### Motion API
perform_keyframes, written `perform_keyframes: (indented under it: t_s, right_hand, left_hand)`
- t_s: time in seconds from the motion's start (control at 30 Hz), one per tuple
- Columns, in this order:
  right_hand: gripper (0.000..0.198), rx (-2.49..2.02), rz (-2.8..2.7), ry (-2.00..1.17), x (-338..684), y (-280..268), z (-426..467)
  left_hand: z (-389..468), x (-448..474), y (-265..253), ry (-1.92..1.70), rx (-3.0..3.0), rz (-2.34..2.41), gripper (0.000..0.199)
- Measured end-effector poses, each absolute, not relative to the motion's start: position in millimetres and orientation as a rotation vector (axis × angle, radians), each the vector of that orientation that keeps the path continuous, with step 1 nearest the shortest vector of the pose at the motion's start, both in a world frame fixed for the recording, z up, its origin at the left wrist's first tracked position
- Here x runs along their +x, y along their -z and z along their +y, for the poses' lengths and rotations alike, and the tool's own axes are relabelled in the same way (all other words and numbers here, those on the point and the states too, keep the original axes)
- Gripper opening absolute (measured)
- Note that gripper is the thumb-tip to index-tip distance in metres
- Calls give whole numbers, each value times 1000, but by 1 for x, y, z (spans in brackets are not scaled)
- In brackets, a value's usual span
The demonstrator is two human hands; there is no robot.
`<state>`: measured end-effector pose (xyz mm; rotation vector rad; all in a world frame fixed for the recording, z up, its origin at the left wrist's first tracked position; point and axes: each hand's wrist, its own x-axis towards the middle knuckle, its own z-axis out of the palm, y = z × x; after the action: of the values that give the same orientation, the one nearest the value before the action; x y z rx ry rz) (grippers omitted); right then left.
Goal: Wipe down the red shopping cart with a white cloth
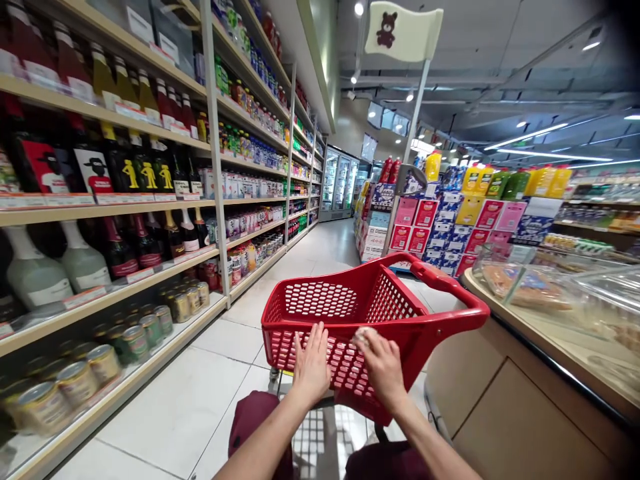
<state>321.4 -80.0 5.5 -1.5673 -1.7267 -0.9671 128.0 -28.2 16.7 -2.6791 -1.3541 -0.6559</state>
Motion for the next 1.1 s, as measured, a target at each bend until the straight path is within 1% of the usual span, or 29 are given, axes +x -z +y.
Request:
perform_keyframes:
  t_s: [0.1,0.17,0.3,0.37,0.47,0.53,0.67,0.73,0.87,1.03,1.1]
  right_hand:
    - [25,-1527,-1853,836,279,14,-69]
    - [27,-1444,-1884,793,249,5,-53]
    - [31,-1269,-1953,805,188,-17,-7]
    - [29,-1232,-2050,802,164,-7,8]
    - [20,-1174,-2230,778,147,23,12]
    - [19,-1157,-2258,766,147,32,10]
    - [31,-1261,-2044,799,158,15,8]
    - [34,-1299,-1989,834,166,11,5]
    - [27,-1276,-2090,827,185,25,-11]
    - [27,-1315,-1856,846,210,12,-20]
    - [25,-1333,-1852,863,219,10,-24]
  left_hand:
    - [-22,102,-10,674,-2630,-1421,68]
    - [-17,84,-8,676,-2579,-1533,67]
    - [-6,48,-7,635,-2444,-1849,65]
    - [-3,30,-5,606,-2385,-1982,64]
    - [0,6,1,584,-2329,-2081,62]
    - [1,-2,6,590,-2308,-2113,60]
    - [0,7,8,642,-2335,-2143,60]
    - [-4,18,7,683,-2383,-2085,62]
    - [-12,35,3,766,-2465,-1913,62]
    - [-20,53,-5,834,-2493,-1812,59]
    - [-23,62,-9,839,-2513,-1770,59]
